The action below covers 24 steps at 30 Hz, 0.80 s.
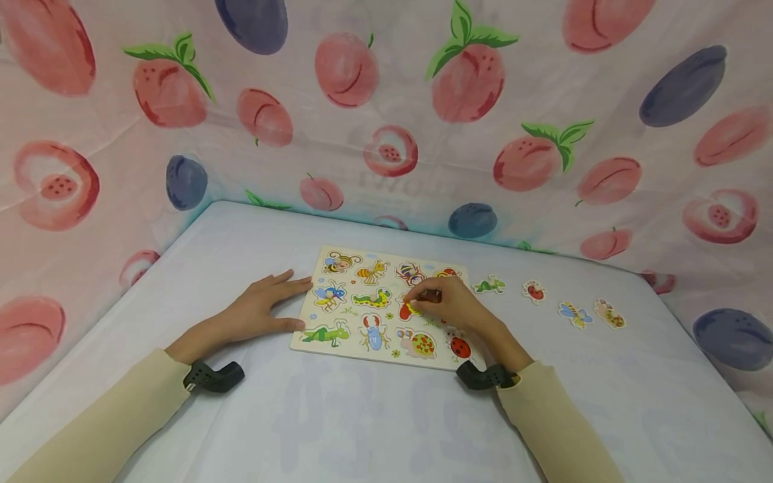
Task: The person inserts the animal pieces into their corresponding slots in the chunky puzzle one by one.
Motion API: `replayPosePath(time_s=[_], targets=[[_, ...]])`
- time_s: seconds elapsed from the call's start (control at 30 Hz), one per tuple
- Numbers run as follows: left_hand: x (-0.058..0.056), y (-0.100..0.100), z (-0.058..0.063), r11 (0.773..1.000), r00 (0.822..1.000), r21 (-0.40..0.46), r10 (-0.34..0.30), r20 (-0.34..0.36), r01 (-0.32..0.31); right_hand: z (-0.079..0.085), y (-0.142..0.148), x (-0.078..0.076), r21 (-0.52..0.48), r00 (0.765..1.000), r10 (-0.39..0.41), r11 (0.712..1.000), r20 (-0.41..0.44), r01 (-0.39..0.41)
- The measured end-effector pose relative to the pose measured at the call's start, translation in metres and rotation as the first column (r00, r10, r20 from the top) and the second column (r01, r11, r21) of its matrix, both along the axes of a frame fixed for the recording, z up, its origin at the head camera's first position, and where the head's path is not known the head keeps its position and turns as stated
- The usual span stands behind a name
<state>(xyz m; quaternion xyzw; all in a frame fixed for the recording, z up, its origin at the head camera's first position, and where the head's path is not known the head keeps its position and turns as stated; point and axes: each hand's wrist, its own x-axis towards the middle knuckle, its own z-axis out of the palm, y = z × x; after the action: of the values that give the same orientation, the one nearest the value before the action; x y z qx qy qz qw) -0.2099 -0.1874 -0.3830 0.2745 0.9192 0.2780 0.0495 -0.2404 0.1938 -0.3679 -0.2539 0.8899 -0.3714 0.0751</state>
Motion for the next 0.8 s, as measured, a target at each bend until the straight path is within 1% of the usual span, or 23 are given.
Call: replayPosePath(time_s=[0.27, 0.53, 0.8], targets=[[0.0006, -0.0002, 0.0001, 1.0, 1.0, 0.0, 0.005, 0.005, -0.005, 0.0012, -0.0008, 0.0006, 0.008, 1.0, 0.001, 1.0, -0.016, -0.001], [0.0001, -0.0004, 0.0002, 1.0, 1.0, 0.007, -0.006, 0.003, 0.006, 0.0026, -0.0004, 0.0008, 0.025, 0.999, 0.009, 1.0, -0.032, -0.008], [0.0002, -0.0001, 0.0004, 1.0, 1.0, 0.002, -0.001, 0.006, 0.001, 0.0029, -0.0004, 0.0018, 0.021, 1.0, 0.009, 1.0, -0.03, -0.008]])
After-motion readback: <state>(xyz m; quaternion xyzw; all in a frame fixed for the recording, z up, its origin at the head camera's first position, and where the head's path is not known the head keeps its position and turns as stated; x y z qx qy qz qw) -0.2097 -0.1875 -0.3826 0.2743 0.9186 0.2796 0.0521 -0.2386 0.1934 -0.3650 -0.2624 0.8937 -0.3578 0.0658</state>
